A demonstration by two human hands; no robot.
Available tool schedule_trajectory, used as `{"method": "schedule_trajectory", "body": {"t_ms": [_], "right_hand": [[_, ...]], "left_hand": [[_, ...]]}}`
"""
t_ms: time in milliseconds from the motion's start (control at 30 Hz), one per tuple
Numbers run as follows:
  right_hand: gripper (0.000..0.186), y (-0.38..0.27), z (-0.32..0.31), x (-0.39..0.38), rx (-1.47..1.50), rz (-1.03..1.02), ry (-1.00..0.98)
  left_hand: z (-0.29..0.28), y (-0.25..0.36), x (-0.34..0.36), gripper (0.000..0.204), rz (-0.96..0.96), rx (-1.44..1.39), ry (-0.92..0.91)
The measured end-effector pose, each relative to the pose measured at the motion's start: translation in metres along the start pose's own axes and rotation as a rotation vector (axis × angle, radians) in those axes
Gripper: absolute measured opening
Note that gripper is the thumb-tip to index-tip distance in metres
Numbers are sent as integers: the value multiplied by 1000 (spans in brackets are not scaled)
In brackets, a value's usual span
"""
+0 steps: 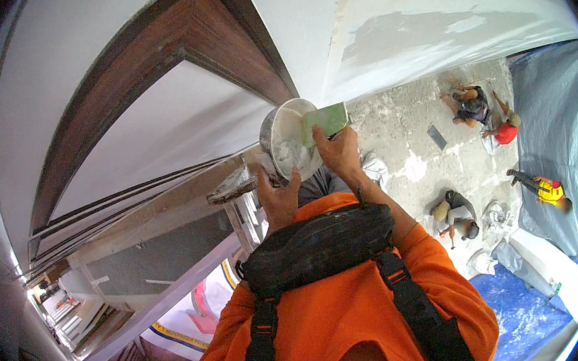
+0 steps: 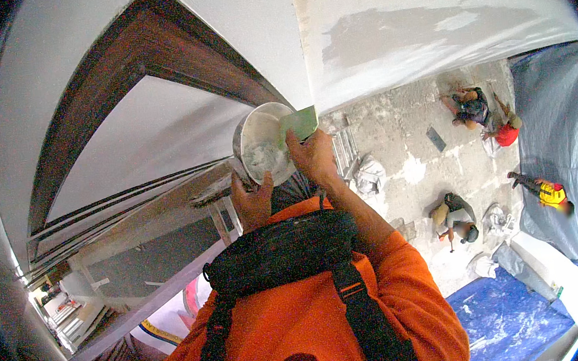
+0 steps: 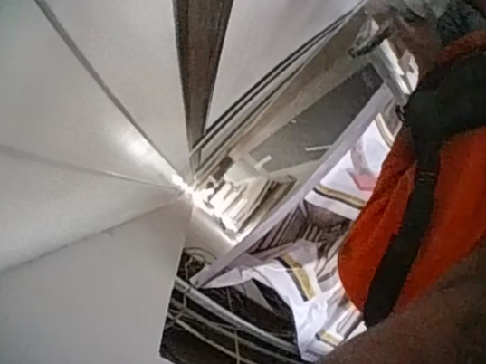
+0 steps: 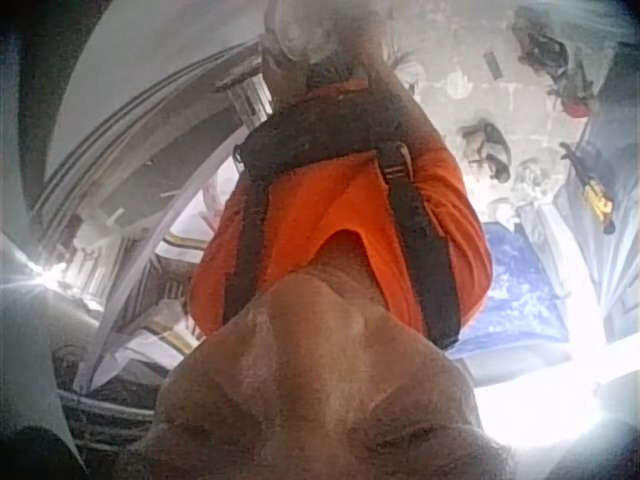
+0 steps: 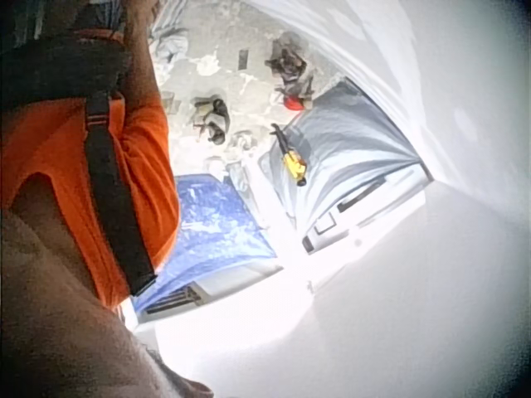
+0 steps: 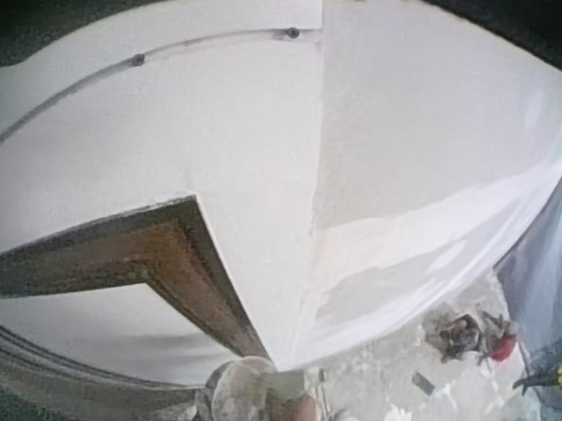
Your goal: The person uses a scraper to scoop plaster from a bucket and applies it along the upper edge of a wall and door frame.
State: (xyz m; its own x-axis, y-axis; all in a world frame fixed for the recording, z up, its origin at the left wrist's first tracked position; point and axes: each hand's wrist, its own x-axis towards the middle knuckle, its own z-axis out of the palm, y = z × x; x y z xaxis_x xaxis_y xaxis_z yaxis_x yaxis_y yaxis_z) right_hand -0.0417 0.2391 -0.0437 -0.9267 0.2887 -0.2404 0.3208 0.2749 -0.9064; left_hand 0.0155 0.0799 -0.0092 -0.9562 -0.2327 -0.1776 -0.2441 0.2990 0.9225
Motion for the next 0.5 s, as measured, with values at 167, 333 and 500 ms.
{"method": "schedule_trajectory", "body": {"t_ms": [167, 333, 500], "right_hand": [[21, 1, 4, 4, 15, -61, -5], [20, -3, -2, 7, 37, -76, -21], [19, -11, 4, 8, 219, -139, -101]], "left_hand": [[0, -50, -2, 57, 27, 174, 28], [7, -45, -2, 58, -1, 61, 11], [9, -48, -7, 53, -67, 109, 24]]}}
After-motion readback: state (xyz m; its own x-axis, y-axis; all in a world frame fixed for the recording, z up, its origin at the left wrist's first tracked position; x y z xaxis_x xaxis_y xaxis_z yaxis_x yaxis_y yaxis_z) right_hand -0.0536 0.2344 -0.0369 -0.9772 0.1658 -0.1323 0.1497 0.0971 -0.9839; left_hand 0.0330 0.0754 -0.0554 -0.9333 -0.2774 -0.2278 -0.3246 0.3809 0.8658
